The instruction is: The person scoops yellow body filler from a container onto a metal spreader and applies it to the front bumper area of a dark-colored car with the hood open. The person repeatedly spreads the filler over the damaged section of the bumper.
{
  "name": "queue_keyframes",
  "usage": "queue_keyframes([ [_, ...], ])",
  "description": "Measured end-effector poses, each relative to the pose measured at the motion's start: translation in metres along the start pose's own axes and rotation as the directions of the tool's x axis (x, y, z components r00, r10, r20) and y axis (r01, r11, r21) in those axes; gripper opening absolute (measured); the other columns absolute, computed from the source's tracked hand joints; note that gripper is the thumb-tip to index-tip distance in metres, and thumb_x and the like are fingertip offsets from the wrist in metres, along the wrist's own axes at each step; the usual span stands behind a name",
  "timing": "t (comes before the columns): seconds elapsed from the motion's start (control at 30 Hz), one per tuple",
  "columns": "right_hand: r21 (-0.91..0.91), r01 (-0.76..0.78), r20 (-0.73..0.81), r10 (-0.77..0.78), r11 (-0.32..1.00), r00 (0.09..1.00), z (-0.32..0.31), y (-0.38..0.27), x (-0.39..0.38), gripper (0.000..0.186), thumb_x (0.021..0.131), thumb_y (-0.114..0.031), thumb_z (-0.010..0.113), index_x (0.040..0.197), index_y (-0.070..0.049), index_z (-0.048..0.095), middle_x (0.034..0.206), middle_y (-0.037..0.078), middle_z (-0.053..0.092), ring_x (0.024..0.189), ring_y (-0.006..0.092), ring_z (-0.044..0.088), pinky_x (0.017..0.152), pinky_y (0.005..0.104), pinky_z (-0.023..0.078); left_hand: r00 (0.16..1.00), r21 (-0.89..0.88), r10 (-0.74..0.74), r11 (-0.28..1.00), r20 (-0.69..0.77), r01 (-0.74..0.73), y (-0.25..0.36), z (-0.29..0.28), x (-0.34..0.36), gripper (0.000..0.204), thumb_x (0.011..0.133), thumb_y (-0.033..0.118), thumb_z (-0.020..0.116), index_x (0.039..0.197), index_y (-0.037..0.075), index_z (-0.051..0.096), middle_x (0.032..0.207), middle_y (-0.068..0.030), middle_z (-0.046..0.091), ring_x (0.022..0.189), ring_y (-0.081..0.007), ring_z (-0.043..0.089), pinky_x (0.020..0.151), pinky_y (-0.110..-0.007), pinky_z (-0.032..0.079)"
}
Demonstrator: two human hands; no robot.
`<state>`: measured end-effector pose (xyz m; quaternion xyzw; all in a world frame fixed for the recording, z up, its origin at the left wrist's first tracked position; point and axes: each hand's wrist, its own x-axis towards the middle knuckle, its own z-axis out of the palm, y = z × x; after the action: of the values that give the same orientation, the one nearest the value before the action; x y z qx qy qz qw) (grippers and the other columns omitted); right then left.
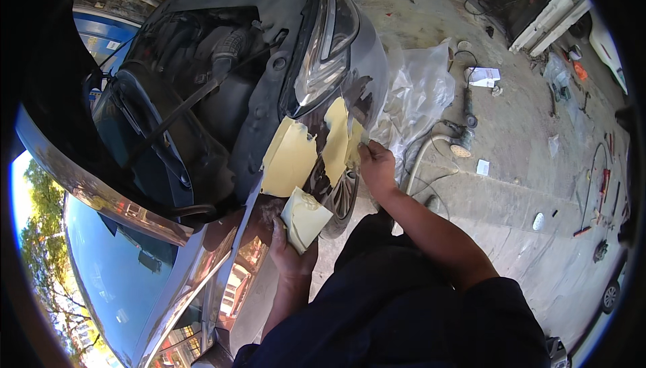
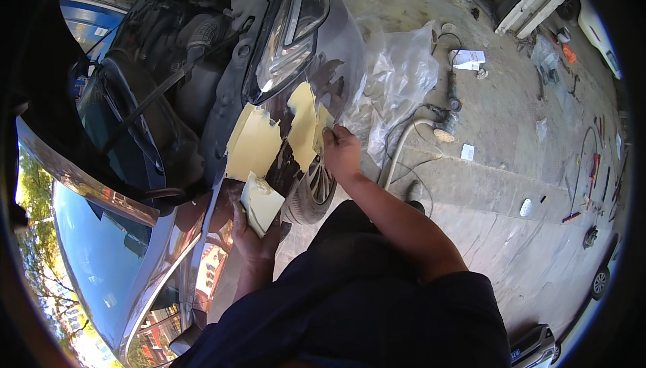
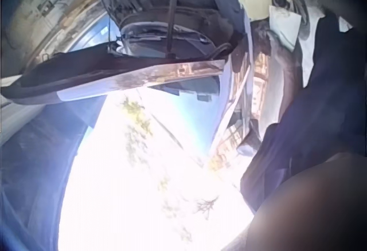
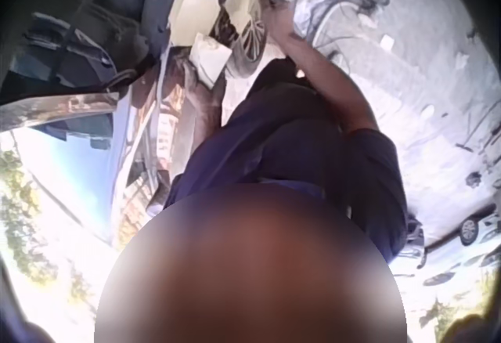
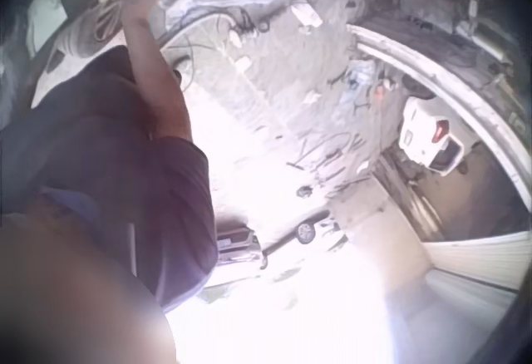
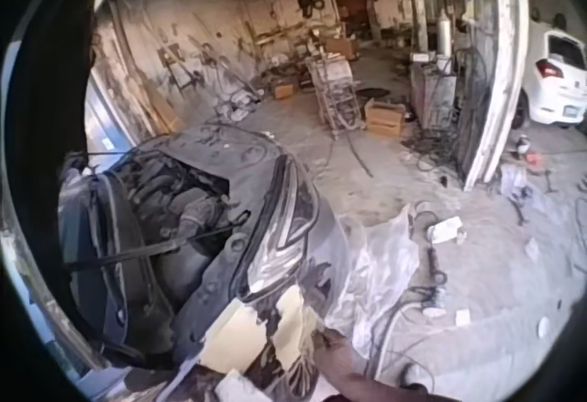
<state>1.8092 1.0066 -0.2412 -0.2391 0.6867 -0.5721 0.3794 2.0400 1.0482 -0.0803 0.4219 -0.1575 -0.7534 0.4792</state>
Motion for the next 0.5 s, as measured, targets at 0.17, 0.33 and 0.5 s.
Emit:
queue_keyframes([
  [0.17,0.152,-0.268,0.01,0.27,0.951,0.963,0.015,0.017,0.027,0.024,0.106,-0.018,0.07,0.115,0.002,0.08,0.088,0.002,0.073,0.073,0.0144,0.065,0.067,0.0351,0.053,1.0,0.002,0.001,1.0,0.025,-0.001,0.005,0.006,0.0,0.056,0.118,0.048,0.048,0.154,0.007,0.061,0.149,-0.0101,0.069,0.137,-0.0286,0.066,0.118,-0.048,0.05],
  [0.33,0.154,-0.359,0.057,0.355,0.92,0.933,0.026,-0.012,0.032,0.026,0.107,-0.019,0.069,0.117,0.003,0.078,0.1,0.007,0.076,0.084,0.0187,0.071,0.077,0.0389,0.064,0.996,0.002,-0.009,1.0,0.09,0.009,0.007,-0.007,0.004,0.067,0.116,0.049,0.051,0.161,0.0,0.052,0.157,-0.0144,0.063,0.147,-0.033,0.059,0.126,-0.05,0.042],
  [0.5,0.188,-0.335,0.12,0.316,0.923,0.941,0.029,-0.025,0.035,0.027,0.107,-0.019,0.07,0.118,0.004,0.077,0.104,0.009,0.076,0.093,0.0201,0.074,0.08,0.0401,0.067,0.993,0.017,0.011,1.0,0.115,-0.013,0.011,-0.011,0.006,0.066,0.116,0.048,0.052,0.16,-0.001,0.052,0.156,-0.0159,0.063,0.146,-0.034,0.06,0.126,-0.05,0.042],
])
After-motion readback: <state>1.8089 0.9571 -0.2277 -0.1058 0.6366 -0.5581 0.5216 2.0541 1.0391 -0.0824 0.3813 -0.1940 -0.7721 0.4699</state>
